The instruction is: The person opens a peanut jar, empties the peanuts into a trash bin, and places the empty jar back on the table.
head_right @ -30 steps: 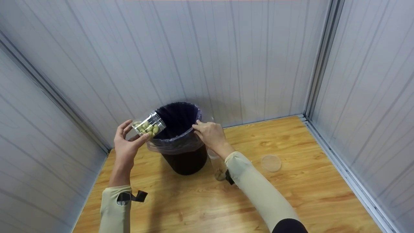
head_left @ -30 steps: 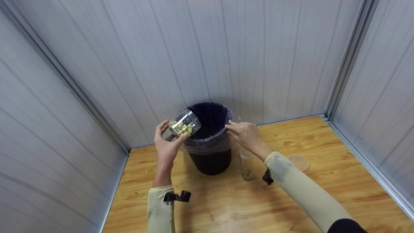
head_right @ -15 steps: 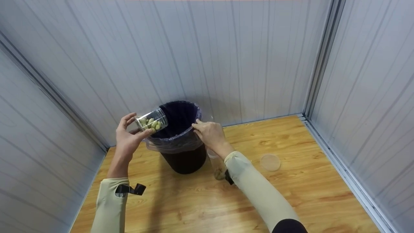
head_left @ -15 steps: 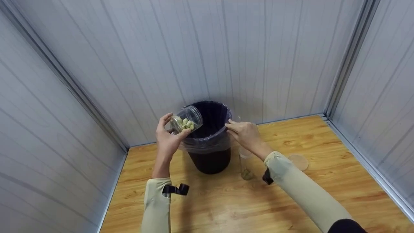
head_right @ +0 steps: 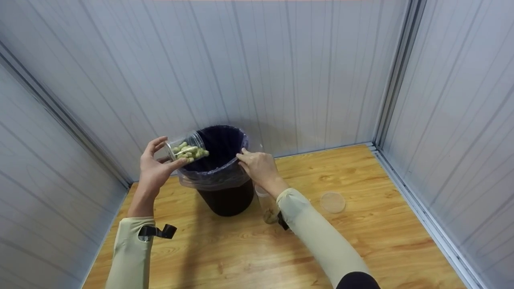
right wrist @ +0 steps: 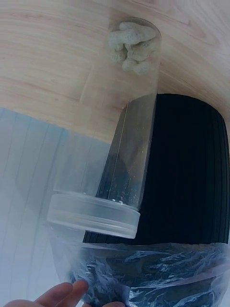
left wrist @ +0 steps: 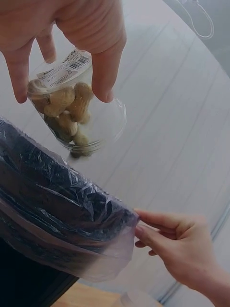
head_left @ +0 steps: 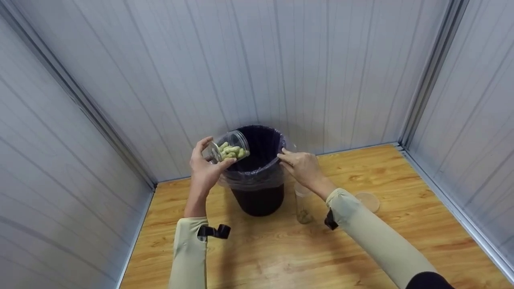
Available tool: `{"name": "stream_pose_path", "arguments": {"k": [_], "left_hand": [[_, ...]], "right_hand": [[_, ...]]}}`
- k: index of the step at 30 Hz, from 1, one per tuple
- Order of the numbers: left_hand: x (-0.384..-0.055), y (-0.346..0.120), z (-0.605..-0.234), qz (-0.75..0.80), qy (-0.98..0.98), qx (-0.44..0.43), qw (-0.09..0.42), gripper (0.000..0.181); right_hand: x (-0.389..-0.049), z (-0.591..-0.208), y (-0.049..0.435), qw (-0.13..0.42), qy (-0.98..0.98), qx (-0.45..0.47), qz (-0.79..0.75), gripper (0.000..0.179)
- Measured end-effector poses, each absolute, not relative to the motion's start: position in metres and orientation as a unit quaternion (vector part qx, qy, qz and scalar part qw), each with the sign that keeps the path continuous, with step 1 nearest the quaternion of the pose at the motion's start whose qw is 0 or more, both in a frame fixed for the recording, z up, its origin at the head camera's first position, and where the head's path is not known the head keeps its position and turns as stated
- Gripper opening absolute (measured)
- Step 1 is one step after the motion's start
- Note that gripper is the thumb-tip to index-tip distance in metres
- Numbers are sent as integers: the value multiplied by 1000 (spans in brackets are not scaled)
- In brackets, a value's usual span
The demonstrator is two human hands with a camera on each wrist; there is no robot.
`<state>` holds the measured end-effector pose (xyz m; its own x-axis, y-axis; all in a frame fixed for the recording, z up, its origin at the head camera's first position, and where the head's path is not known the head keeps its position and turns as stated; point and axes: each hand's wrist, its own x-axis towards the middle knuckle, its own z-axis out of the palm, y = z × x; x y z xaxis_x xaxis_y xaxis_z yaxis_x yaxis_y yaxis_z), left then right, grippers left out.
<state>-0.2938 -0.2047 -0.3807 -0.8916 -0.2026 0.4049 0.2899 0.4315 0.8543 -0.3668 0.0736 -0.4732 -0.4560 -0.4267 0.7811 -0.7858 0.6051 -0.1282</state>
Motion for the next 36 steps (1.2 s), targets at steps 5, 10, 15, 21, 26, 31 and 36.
{"name": "stream_pose_path", "arguments": {"k": [5, 10, 15, 21, 26, 31, 36], "left_hand": [[-295, -202, -382, -522, -823, -28, 223, 76], [-296, -200, -380, -510, -830, -45, 223, 76], [-294, -201, -378, -493, -840, -53, 220, 75], [-293, -200, -374, -490, -844, -52, 211, 77], [-293, -200, -370, -474, -854, -56, 208, 78], [-291, -201, -369, -454, -864, -59, 209, 79], [-289, -202, -370, -436, -873, -64, 209, 79]], "right_hand": [[-365, -475, 76, 370, -816, 373, 239, 25], [-366, -476, 77, 378, -812, 374, 239, 24], [-365, -476, 75, 376, -813, 374, 239, 25], [-365, -472, 75, 368, -817, 375, 237, 24], [-364, -469, 76, 362, -822, 371, 234, 24], [-361, -469, 75, 364, -820, 374, 236, 24], [-361, -472, 73, 366, -816, 378, 242, 24]]}}
